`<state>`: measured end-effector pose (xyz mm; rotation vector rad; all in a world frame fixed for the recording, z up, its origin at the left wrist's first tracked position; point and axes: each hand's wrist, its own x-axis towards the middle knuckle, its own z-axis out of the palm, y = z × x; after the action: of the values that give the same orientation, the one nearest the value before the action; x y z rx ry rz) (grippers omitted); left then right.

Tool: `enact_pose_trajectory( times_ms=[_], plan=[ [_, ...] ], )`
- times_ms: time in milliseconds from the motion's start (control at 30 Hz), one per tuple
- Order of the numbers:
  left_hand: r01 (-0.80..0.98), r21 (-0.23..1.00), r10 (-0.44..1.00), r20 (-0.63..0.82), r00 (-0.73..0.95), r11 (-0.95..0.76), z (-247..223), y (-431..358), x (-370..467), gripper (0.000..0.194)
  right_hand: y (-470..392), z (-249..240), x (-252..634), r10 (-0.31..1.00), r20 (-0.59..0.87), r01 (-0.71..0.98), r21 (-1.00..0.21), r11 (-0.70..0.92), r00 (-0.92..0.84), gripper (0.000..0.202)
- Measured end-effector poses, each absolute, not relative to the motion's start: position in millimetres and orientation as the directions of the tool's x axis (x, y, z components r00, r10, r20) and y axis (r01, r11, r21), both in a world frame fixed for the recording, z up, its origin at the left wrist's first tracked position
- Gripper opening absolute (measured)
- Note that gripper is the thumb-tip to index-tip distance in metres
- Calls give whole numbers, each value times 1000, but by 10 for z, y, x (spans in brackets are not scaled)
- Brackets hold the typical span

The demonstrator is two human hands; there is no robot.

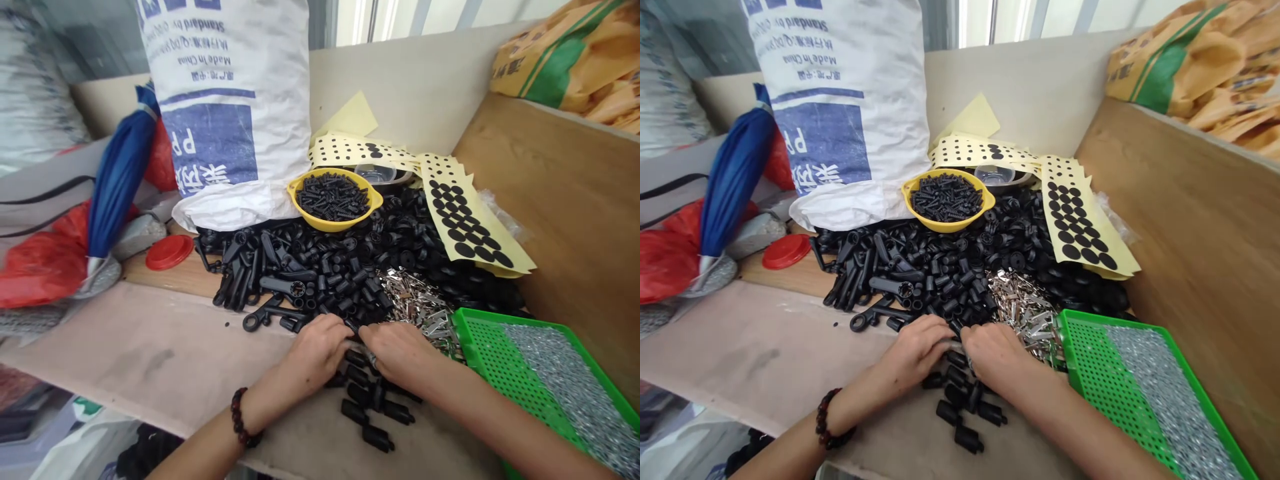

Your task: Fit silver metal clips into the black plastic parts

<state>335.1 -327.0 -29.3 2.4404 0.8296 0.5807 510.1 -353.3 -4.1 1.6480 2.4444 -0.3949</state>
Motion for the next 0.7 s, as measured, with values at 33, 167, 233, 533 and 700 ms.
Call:
enact_pose_trajectory(
  times_ms=[33,167,233,533,700],
  plan=[
    [439,570,649,233,724,-694,-316,-3247,3355,18,-3524,-48,5082,884,-285,928,-126,350,-371,30],
    [446,592,681,254,687,-671,-323,-3216,3365,14,-3496,-21,5132,896,-282,936,-185,299,-342,27],
    [460,619,717,256,649,-637,-271,-3221,3382,11,-3487,30,5198,907,-267,934,-244,263,-325,26],
    [422,517,641,381,666,-745,-137,-3217,3582,17,-3537,85,5369,929,-144,789,-581,199,-340,19],
    [399,394,539,364,759,-828,-149,-3149,3615,21,-3607,97,5440,951,-14,796,-552,250,-308,25]
  ],
)
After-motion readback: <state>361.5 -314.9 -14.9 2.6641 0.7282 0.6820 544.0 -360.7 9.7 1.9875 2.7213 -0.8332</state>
